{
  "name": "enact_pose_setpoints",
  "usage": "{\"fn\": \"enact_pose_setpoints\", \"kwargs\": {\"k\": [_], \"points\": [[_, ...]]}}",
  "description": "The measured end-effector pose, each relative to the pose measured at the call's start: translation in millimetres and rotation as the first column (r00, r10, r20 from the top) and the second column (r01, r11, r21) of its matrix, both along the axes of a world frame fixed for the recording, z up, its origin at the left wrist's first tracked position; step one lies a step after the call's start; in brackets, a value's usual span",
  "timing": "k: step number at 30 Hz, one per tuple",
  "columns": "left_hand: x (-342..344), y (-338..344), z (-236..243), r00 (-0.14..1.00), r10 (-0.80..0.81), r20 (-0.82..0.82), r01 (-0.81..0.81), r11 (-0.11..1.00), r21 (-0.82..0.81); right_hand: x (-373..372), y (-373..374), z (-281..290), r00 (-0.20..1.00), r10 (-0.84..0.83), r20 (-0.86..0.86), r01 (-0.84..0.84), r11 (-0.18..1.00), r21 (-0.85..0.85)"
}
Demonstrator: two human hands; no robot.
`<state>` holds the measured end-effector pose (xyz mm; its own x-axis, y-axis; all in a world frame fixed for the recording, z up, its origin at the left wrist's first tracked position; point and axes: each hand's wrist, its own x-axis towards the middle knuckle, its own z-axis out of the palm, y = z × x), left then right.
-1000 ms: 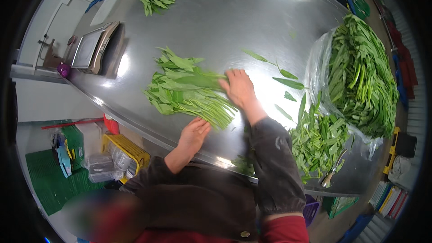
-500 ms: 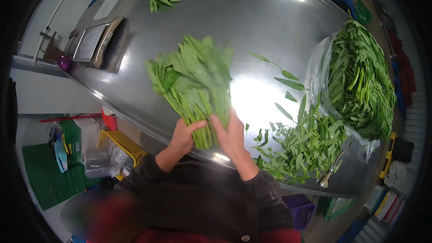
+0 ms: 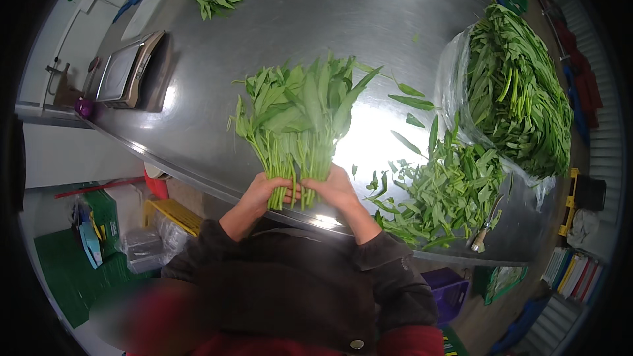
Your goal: The person gathers bunches of green leafy vegetables from a large pile on a stainless steel table, trims the ends with a knife, and arranges them into smaller bundles. The person occasionally uses a digital scale to weigh the bundles before placing them aside.
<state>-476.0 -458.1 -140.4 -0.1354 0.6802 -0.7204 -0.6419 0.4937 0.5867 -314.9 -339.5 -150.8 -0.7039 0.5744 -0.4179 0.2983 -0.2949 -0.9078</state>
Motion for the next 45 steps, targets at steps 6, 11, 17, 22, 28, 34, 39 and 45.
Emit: {"fn": "enact_pose_setpoints", "kwargs": {"k": [6, 11, 17, 22, 28, 34, 39, 45], "points": [[-0.6, 0.9, 23.5, 0.994, 0.064, 0.089, -0.064, 0.998, -0.005, -5.4, 1.8, 26.8, 0.982, -0.187, 0.015, 0.156, 0.771, -0.617], [-9.7, -13.2, 80.1, 0.903, 0.019, -0.43, 0.032, 0.993, 0.111, 17.4, 26.2, 87.2, 0.962, -0.231, -0.148, 0.215, 0.97, -0.117], [-70.2, -11.5, 75.3, 0.864, 0.404, -0.3, -0.379, 0.915, 0.14, 65.7, 83.9, 66.1, 0.816, -0.578, 0.02, 0.578, 0.816, -0.024], [-35.0, 21.5, 88.1, 0.875, 0.463, -0.143, -0.383, 0.842, 0.38, 27.7, 56.6, 108.5, 0.665, -0.647, -0.372, 0.663, 0.741, -0.103], [32.7, 43.2, -23.0, 0.929, 0.193, 0.315, -0.233, 0.968, 0.097, 2.4, -3.7, 31.7, 0.968, -0.235, 0.087, 0.251, 0.903, -0.349], [53.1, 24.8, -65.3, 0.928, 0.103, 0.359, -0.206, 0.943, 0.262, 14.9, -11.2, 51.6, 0.884, -0.152, 0.442, -0.073, 0.889, 0.452], [54.3, 44.9, -0.1, 0.714, 0.149, 0.684, -0.276, 0.958, 0.08, 27.7, -6.0, 67.5, 0.771, -0.332, 0.543, -0.176, 0.71, 0.682], [55.9, 33.1, -45.1, 0.876, 0.043, 0.48, -0.182, 0.952, 0.246, -11.2, 3.2, 67.5, 0.909, -0.313, 0.275, -0.089, 0.498, 0.862]]}}
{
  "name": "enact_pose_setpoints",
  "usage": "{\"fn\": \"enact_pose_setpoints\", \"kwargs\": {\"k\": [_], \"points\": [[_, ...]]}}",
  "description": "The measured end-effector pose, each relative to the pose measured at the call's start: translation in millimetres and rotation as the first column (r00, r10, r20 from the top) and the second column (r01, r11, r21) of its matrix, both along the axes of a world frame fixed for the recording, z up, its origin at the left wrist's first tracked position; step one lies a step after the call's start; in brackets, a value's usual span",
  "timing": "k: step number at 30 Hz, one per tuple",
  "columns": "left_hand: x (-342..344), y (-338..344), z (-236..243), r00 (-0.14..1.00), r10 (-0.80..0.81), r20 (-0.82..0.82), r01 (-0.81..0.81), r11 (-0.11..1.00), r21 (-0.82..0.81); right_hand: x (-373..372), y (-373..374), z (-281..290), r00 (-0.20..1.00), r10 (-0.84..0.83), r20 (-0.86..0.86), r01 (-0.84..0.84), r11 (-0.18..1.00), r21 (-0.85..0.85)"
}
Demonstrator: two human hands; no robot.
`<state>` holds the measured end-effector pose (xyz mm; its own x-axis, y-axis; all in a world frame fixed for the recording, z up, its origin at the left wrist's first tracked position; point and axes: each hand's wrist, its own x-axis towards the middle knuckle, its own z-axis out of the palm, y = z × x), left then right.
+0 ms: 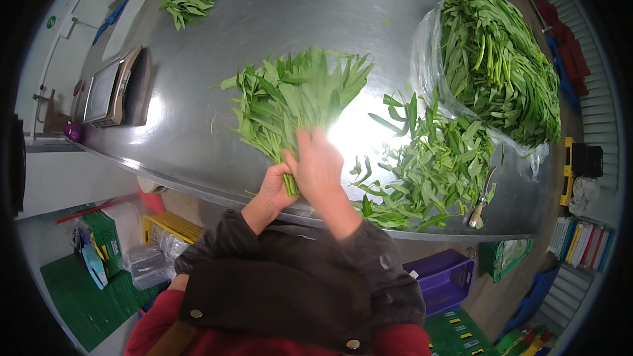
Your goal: The person gathers bunches of green leafy vegetables from a large pile on a stainless steel table, trims the ends with a knife, and arranges them into smaller bundles. The person occasionally uses a digital scale to weigh the bundles before placing them aside.
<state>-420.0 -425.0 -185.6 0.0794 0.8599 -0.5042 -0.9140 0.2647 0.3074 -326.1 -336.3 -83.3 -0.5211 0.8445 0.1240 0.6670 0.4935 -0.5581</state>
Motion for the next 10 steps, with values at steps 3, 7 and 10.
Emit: {"fn": "enact_pose_setpoints", "kwargs": {"k": [3, 7, 10], "points": [[1.0, -0.6, -2.9, 0.986, -0.047, -0.158, 0.052, 0.998, 0.028, -1.7, 4.9, -19.1, 0.992, -0.026, -0.122, 0.015, 0.996, -0.086], [-7.6, -2.1, 3.3, 0.951, 0.079, 0.3, -0.064, 0.996, -0.061, 19.0, -6.1, -0.6, 0.892, 0.121, -0.435, -0.173, 0.981, -0.083], [-8.8, 4.8, 14.9, 0.925, 0.014, 0.38, 0.012, 0.998, -0.067, 32.3, -14.3, -9.0, 0.771, 0.42, -0.478, -0.545, 0.824, -0.155]]}}
